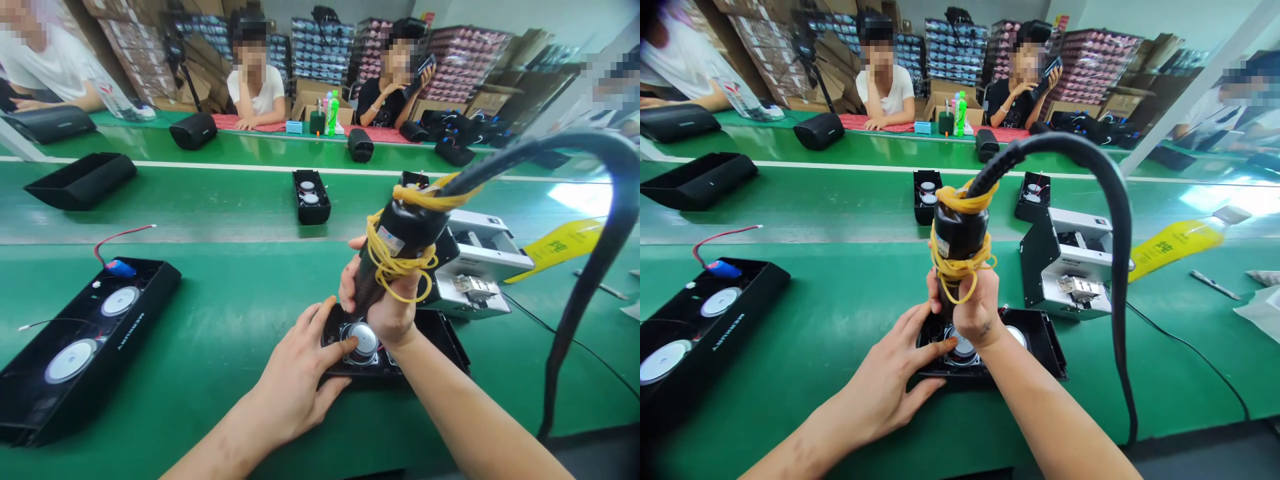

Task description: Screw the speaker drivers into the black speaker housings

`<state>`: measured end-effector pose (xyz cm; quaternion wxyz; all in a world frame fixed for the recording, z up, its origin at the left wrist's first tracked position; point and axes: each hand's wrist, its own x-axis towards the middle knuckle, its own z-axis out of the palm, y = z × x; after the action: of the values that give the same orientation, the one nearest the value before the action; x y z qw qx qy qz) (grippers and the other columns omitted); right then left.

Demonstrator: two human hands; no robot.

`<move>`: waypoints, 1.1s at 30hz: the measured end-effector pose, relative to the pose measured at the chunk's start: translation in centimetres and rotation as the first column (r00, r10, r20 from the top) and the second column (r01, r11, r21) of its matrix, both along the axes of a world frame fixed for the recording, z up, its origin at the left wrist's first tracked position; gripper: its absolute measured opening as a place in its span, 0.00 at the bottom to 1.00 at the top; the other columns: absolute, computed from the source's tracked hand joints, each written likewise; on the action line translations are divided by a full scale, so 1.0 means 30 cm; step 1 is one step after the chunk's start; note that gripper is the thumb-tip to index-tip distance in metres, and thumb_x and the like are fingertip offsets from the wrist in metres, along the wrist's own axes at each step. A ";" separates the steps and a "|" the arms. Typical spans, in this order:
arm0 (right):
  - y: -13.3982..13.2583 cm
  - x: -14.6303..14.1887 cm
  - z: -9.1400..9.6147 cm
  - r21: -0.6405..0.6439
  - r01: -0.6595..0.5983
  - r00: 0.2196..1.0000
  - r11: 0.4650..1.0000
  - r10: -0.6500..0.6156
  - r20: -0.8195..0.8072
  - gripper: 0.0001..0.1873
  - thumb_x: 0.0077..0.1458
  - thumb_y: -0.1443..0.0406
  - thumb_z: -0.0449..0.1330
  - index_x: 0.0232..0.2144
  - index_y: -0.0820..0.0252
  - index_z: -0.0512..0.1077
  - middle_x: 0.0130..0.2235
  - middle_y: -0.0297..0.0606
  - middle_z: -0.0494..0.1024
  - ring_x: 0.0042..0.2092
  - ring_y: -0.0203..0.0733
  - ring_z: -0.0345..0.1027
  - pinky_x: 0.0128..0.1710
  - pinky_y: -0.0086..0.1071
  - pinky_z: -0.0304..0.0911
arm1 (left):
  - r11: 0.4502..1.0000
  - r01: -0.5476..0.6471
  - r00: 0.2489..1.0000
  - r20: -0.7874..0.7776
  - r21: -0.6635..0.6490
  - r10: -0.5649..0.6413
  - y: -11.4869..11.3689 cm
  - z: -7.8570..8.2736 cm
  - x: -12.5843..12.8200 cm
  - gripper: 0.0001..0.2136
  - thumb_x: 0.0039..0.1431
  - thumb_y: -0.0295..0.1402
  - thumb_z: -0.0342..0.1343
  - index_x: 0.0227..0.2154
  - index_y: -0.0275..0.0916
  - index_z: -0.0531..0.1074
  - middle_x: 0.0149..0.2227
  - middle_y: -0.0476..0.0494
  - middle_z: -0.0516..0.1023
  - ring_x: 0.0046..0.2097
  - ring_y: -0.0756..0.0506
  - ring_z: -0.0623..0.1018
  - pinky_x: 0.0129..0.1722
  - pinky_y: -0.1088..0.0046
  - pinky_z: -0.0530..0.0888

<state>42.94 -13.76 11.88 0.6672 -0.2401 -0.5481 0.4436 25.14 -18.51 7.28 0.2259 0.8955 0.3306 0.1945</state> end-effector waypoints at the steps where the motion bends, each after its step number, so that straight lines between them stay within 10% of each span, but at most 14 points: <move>1: -0.001 -0.001 -0.004 -0.005 -0.008 1.000 1.000 0.008 0.002 0.34 0.70 0.33 0.55 0.54 0.54 0.69 0.28 0.30 0.70 0.20 0.37 0.60 0.19 0.28 0.57 | 1.000 0.001 1.000 -0.003 0.001 -0.001 0.001 0.002 0.000 0.26 0.66 0.32 0.63 0.66 0.54 0.71 0.78 0.40 0.47 0.76 0.30 0.56 0.71 0.40 0.69; 20: 0.003 -0.005 -0.056 -0.011 0.056 0.998 0.998 -0.055 0.021 0.36 0.71 0.34 0.54 0.58 0.56 0.69 0.29 0.35 0.70 0.20 0.40 0.60 0.19 0.32 0.59 | 0.998 -0.020 1.000 0.016 0.058 0.019 -0.005 0.009 0.006 0.26 0.62 0.28 0.63 0.62 0.53 0.73 0.76 0.42 0.52 0.75 0.32 0.60 0.70 0.42 0.72; 27: -0.079 0.135 0.162 0.099 0.264 0.954 0.959 -0.245 -0.176 0.32 0.71 0.36 0.53 0.60 0.50 0.71 0.29 0.30 0.70 0.21 0.39 0.61 0.19 0.30 0.62 | 0.946 -0.002 0.993 -0.108 0.323 0.038 0.004 -0.012 -0.013 0.35 0.56 0.27 0.64 0.68 0.50 0.67 0.80 0.33 0.45 0.75 0.21 0.59 0.63 0.33 0.75; 33: -0.152 0.442 0.255 0.224 0.623 0.780 0.749 -0.615 -0.113 0.34 0.65 0.34 0.62 0.53 0.53 0.77 0.26 0.30 0.72 0.19 0.39 0.59 0.17 0.29 0.61 | 0.859 0.137 0.987 -0.136 0.492 -0.080 0.051 -0.005 0.075 0.41 0.49 0.40 0.75 0.67 0.50 0.68 0.79 0.28 0.45 0.75 0.18 0.58 0.63 0.33 0.73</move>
<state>56.20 -18.31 19.54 0.8098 -0.3151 -0.4779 0.1289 27.38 -16.98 7.13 -0.0218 0.9500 0.2299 0.2103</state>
